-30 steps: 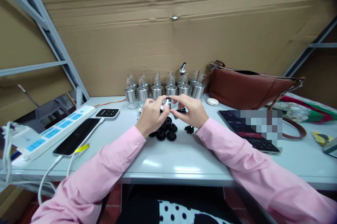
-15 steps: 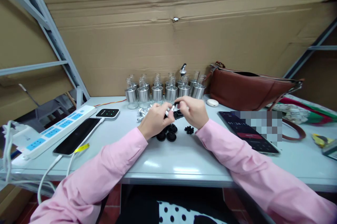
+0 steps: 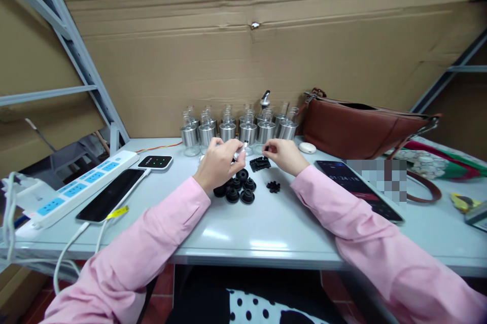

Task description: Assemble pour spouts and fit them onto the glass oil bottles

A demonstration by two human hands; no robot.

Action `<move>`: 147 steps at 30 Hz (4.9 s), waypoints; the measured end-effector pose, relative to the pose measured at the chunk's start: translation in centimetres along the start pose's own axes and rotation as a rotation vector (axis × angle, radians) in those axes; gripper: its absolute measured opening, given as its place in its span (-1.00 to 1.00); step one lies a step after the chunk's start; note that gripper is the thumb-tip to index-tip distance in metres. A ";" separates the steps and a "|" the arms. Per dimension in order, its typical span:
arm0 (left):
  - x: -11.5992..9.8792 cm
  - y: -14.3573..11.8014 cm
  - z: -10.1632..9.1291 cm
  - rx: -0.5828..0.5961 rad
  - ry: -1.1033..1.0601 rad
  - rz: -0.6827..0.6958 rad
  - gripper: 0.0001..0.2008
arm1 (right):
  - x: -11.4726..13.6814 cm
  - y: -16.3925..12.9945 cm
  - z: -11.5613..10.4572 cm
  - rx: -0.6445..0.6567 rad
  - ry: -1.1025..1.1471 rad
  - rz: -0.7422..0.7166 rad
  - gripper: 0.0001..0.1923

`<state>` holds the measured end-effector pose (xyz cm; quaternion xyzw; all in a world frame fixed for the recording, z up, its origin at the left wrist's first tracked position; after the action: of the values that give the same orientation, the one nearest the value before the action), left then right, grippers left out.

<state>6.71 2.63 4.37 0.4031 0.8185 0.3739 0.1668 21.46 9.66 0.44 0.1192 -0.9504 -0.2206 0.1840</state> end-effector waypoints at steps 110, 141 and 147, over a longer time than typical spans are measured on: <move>-0.5 -0.5 1.3 0.063 -0.109 0.156 -0.94 | 7.1 -3.0 -0.7 -0.037 0.442 -0.271 -0.96; -0.6 -0.5 1.6 0.104 -0.210 0.121 -0.96 | 7.9 -3.3 -0.5 0.074 0.476 -0.343 -0.88; -0.5 -0.5 1.7 0.109 -0.205 0.119 -0.96 | 7.9 -3.2 -0.4 0.075 0.468 -0.339 -0.89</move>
<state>7.77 2.84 2.81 0.4955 0.7908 0.2951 0.2049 14.99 4.27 1.61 0.3309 -0.8561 -0.1794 0.3542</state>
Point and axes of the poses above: each hand's wrist, its own y-axis towards the middle knuckle, its own z-axis out of the palm, x = y × z, the point moved 9 cm from there along y, towards the middle knuckle, and after that the axes turned 2 degrees about -y, right-handed, at the moved point
